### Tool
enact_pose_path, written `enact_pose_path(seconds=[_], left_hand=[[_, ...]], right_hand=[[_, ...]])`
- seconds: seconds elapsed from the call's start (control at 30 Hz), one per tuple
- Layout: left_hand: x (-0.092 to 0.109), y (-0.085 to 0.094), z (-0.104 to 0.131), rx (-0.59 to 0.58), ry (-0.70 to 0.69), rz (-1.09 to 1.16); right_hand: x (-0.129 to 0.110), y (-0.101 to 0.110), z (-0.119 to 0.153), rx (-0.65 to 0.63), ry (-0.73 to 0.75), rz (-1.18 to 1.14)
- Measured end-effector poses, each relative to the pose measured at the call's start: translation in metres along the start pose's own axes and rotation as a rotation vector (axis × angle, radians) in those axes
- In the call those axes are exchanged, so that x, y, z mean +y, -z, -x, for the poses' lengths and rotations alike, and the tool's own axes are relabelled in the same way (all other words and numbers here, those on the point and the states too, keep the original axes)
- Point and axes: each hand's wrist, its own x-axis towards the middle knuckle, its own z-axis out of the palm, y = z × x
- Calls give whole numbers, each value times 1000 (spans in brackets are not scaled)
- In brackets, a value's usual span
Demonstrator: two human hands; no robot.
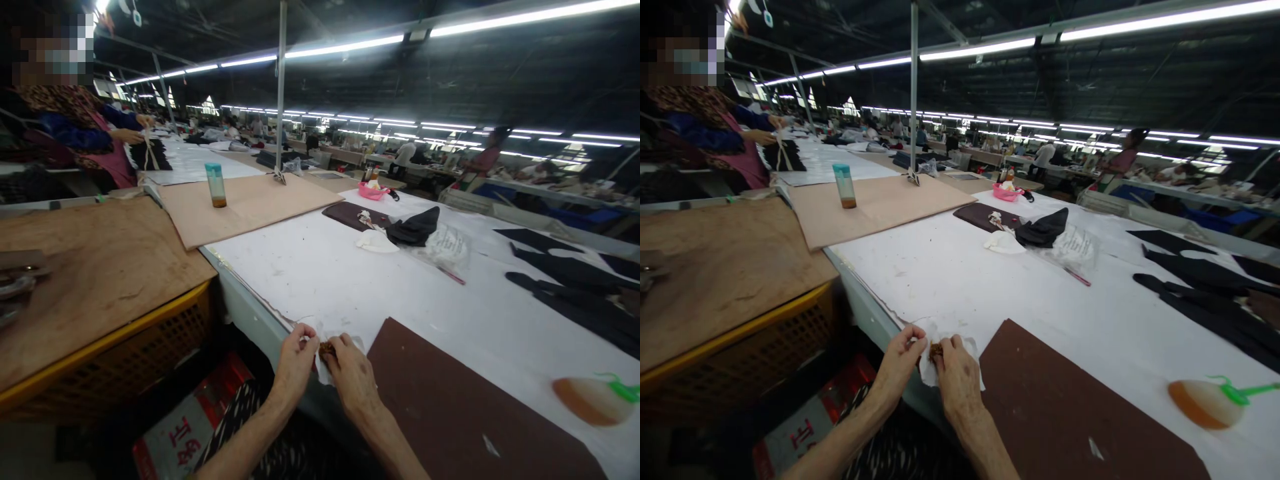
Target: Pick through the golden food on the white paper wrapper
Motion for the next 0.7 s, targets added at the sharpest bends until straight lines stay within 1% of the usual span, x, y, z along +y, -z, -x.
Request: enact_pose_path(seconds=[0.13,0.2,0.4,0.53,0.6,0.7], left_hand=[[2,-17,-2,-98,21,-21],[2,-21,-4,-136,39,-29],[0,-17,-6,-211,38,-122],[-5,-15,-1,-244,-35,-291],[-6,-15,2,-269,-96,-385],[-4,-15,6,-292,-207,-552]], right_hand=[[1,6,1,2,-24,-88],[5,10,1,-1,-57,-169],[28,27,0,-119,-91,-556],[45,26,2,-147,-118,-629],[50,26,5,-106,-159,-600],[52,32,12,42,-235,-468]])
